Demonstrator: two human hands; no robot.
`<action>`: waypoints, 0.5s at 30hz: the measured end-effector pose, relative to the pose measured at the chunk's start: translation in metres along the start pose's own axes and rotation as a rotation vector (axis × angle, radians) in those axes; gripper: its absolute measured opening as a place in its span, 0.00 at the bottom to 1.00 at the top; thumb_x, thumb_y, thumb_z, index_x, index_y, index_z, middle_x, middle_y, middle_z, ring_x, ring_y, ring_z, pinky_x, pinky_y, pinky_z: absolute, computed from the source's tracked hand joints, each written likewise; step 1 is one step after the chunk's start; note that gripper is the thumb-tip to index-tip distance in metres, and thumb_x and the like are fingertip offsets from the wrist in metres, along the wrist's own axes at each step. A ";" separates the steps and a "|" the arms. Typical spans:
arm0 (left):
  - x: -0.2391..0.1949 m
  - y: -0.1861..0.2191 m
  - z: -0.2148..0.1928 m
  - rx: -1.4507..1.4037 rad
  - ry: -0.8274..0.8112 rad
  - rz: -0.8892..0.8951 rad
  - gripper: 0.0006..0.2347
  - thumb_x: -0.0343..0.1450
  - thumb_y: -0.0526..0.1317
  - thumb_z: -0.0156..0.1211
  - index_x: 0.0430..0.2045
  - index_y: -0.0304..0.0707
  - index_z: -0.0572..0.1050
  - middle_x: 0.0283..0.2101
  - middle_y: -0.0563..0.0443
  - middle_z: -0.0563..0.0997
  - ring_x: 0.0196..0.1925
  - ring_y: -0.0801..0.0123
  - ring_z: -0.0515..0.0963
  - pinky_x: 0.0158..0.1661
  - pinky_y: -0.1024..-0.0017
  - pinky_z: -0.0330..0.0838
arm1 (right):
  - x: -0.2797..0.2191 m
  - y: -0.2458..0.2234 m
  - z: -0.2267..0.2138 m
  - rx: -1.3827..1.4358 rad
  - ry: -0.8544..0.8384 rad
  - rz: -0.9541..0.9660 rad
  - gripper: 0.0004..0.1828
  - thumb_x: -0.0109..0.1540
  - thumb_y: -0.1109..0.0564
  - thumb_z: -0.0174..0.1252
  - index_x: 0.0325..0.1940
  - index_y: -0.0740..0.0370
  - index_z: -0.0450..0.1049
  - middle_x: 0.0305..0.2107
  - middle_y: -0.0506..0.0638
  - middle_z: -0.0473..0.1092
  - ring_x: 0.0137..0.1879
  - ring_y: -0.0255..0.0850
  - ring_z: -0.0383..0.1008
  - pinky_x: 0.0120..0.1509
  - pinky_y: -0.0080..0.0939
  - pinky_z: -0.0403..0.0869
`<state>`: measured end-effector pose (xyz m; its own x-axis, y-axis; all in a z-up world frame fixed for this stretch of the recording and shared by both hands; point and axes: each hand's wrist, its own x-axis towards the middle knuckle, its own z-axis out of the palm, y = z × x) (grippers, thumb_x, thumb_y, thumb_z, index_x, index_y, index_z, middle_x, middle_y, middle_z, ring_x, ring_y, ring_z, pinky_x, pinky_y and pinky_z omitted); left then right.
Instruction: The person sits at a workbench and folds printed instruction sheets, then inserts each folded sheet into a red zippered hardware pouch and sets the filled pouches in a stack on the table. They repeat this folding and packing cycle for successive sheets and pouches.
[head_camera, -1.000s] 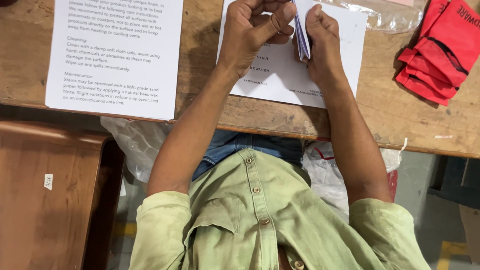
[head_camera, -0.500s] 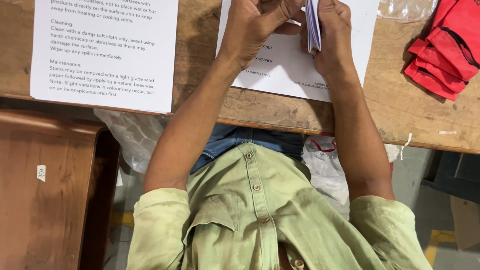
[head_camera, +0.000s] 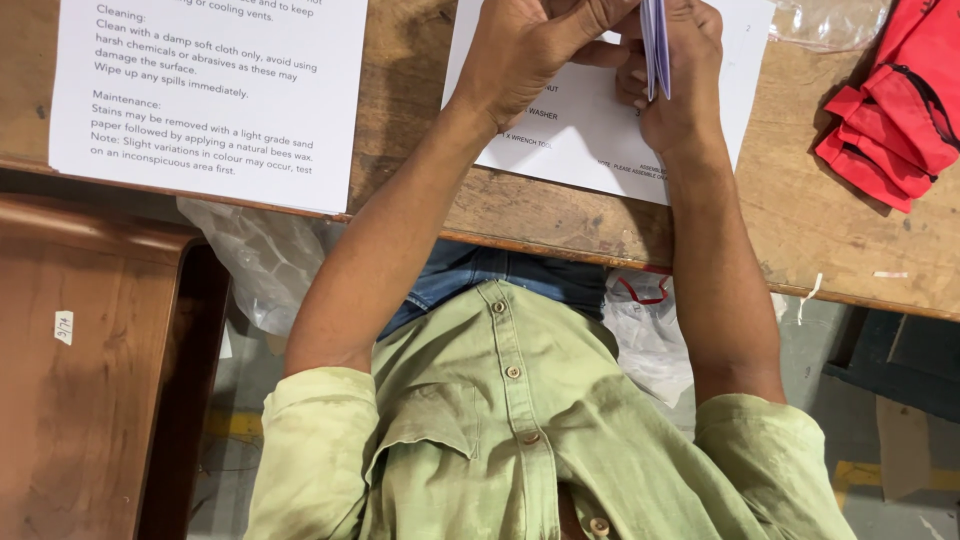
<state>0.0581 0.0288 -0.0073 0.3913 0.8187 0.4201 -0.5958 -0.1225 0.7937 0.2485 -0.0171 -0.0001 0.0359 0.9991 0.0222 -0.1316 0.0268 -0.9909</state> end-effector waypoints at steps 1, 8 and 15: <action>0.000 -0.001 0.000 0.000 0.002 0.000 0.14 0.75 0.48 0.66 0.38 0.33 0.81 0.35 0.46 0.86 0.40 0.63 0.91 0.43 0.64 0.87 | 0.001 0.002 -0.001 0.000 -0.001 0.002 0.26 0.76 0.40 0.54 0.30 0.57 0.67 0.15 0.43 0.58 0.16 0.30 0.53 0.19 0.32 0.52; 0.000 -0.002 -0.001 0.075 -0.009 0.010 0.15 0.75 0.50 0.63 0.37 0.33 0.81 0.34 0.45 0.87 0.39 0.62 0.92 0.42 0.65 0.88 | 0.001 0.002 -0.002 -0.028 -0.018 -0.021 0.26 0.76 0.39 0.54 0.30 0.57 0.68 0.14 0.43 0.58 0.16 0.29 0.54 0.18 0.31 0.53; 0.001 -0.003 -0.001 0.078 -0.021 0.016 0.17 0.75 0.51 0.64 0.38 0.32 0.81 0.34 0.44 0.87 0.39 0.61 0.93 0.42 0.66 0.88 | 0.000 -0.002 0.001 -0.048 0.000 0.000 0.27 0.75 0.37 0.53 0.32 0.59 0.71 0.16 0.43 0.58 0.16 0.29 0.52 0.19 0.31 0.53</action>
